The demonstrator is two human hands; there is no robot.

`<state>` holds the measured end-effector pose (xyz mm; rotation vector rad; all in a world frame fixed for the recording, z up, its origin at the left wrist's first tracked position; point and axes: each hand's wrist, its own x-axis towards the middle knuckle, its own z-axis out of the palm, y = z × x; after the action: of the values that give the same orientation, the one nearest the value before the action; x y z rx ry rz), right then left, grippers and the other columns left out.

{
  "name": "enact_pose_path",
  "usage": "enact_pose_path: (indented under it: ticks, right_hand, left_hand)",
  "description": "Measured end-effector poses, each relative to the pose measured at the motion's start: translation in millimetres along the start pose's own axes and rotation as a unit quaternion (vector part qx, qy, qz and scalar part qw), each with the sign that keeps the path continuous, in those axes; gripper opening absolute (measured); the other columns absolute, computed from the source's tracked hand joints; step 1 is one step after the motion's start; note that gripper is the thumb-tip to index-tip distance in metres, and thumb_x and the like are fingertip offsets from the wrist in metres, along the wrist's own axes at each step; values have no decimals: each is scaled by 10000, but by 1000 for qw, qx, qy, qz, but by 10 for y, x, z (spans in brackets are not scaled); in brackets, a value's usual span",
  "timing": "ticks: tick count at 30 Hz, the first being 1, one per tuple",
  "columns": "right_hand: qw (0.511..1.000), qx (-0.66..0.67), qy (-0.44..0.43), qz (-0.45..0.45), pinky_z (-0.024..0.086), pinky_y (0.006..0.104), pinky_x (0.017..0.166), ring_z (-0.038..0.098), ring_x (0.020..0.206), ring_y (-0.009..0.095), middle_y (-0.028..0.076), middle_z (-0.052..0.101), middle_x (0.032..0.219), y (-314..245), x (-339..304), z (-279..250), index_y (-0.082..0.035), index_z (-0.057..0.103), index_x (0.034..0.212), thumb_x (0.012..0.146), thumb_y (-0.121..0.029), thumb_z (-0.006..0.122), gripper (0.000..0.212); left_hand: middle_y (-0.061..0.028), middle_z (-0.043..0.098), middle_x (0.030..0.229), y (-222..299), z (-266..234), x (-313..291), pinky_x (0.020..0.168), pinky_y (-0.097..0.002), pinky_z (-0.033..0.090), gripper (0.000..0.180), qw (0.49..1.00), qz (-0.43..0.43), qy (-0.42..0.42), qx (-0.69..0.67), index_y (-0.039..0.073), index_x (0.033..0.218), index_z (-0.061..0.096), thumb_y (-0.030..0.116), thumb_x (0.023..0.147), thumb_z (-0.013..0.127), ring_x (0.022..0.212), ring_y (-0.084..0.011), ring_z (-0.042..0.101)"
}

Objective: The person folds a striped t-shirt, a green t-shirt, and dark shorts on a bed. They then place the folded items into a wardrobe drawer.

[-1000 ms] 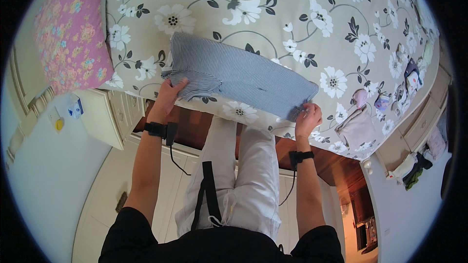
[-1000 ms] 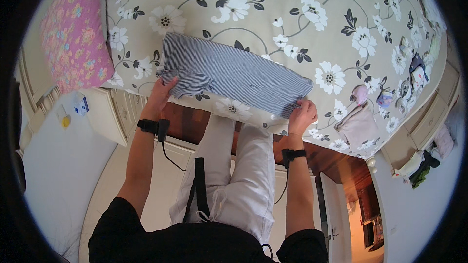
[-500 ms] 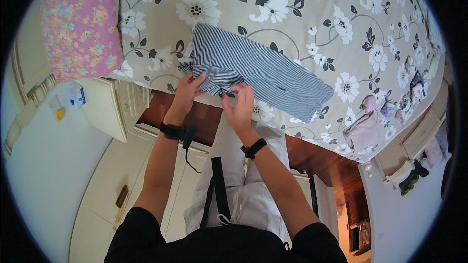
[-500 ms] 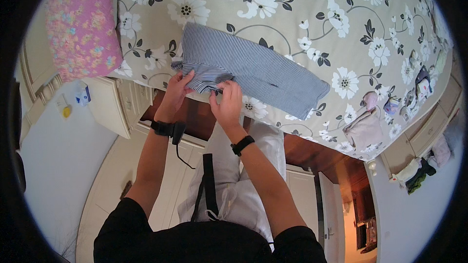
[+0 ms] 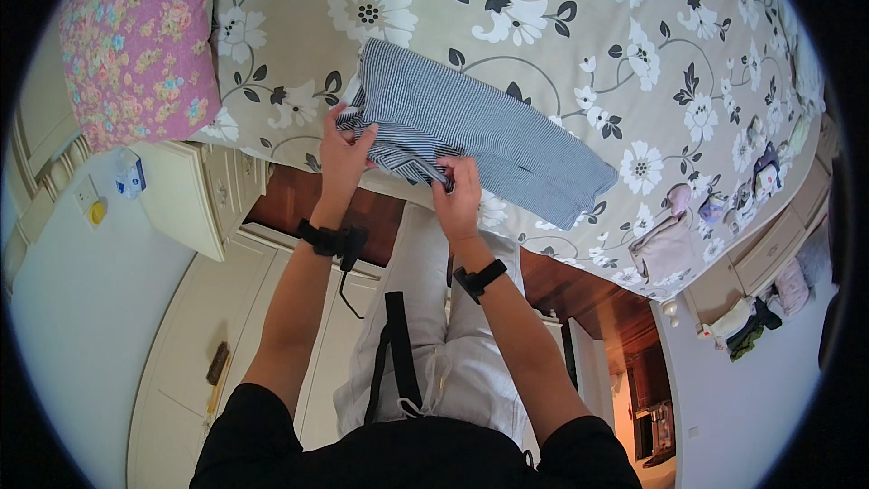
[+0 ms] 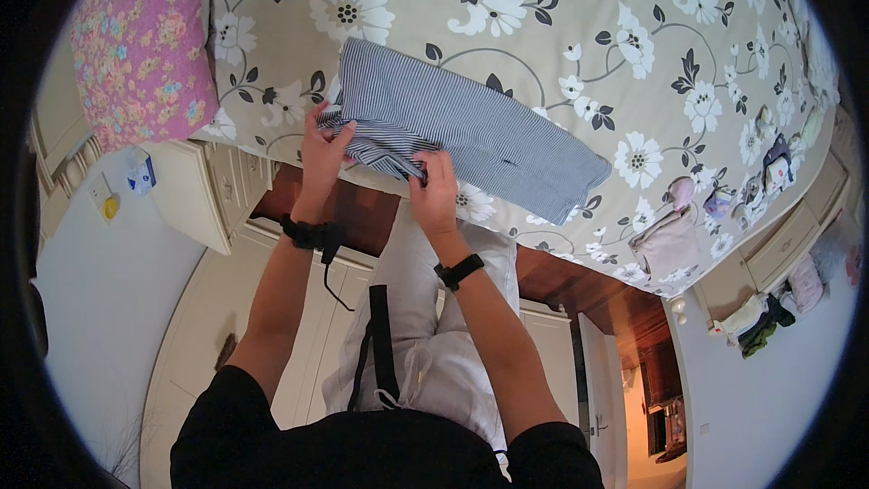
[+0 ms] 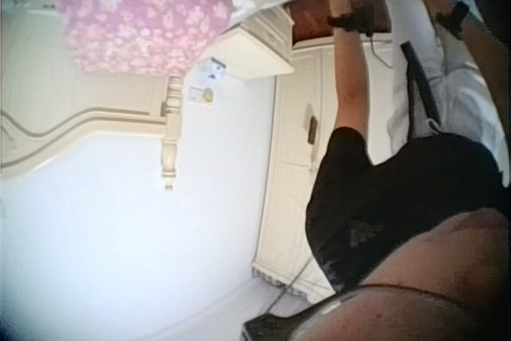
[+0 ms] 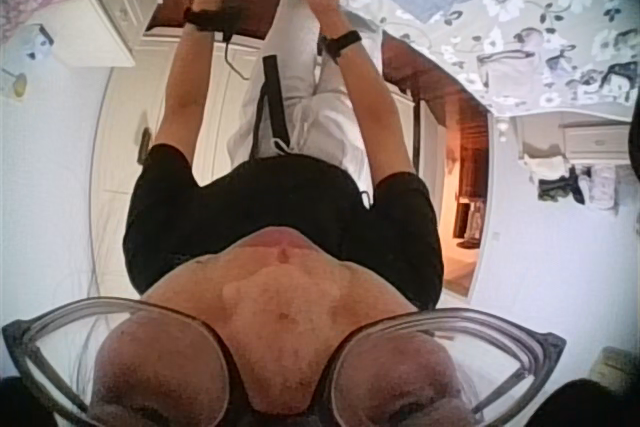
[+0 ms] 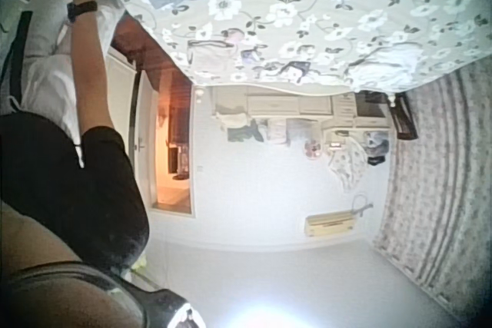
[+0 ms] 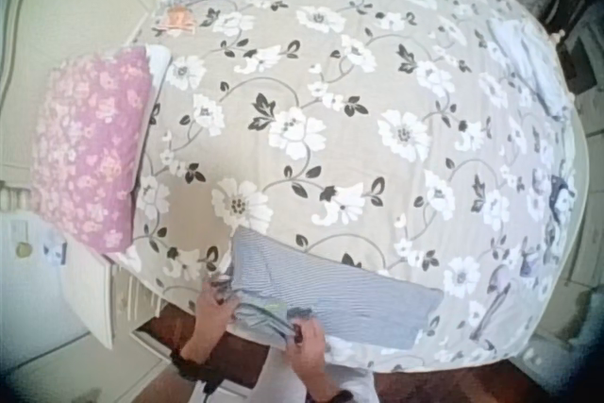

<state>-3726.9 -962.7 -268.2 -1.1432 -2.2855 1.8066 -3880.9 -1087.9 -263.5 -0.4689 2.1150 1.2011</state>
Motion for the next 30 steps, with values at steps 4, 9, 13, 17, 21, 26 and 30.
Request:
enact_pose_path:
  ticks: [4,9,13,17,21,26,30]
  right_hand:
    - [999,0,-50,-5,470,339,710,562,814,271,110,529,924,53,50,-74,-8,548,892,673,83,671,267]
    - [996,28,-52,-65,464,338,698,551,791,263,98,533,854,93,77,-97,-17,540,849,662,36,711,259]
    - [997,58,-44,6,474,345,673,558,744,254,95,538,805,104,66,-121,-21,544,856,680,33,699,241]
    - [997,-19,19,72,491,356,655,568,699,255,97,555,814,158,44,-164,-22,550,884,699,59,661,230]
    - [990,-132,-7,-42,499,355,677,588,782,261,80,578,876,177,59,-151,-45,561,911,706,33,671,246]
    - [978,-136,-41,-155,493,398,792,582,947,298,93,585,1025,-30,120,-55,-53,595,1011,713,-20,704,319]
    - [978,-78,-44,-190,478,423,852,564,1000,312,106,573,1076,-249,187,15,-35,603,1046,723,-54,724,345]
  left_hand:
    - [13,537,638,66,-2,11,421,-238,464,371,992,65,-48,95,70,1228,532,100,886,672,526,-54,506]
    - [15,505,617,12,-19,106,397,-236,443,385,981,85,-98,141,86,1225,487,94,887,671,509,-52,489]
    - [6,515,605,-41,-57,147,406,-237,447,341,989,69,-91,96,71,1168,491,81,881,674,515,-55,505]
    - [-8,539,606,-39,-94,163,418,-236,466,325,990,89,-85,64,55,1146,491,73,875,670,488,-65,520]
    - [-12,556,651,-29,-30,120,418,-230,482,326,993,47,-106,1,57,1155,484,74,881,659,508,-74,547]
    - [-9,504,663,-1,73,75,383,-263,499,328,995,-5,-98,-6,63,1170,490,76,885,651,519,-80,534]
    - [-8,493,678,25,106,77,374,-257,500,291,995,-7,-99,1,62,1143,511,67,883,640,488,-84,522]
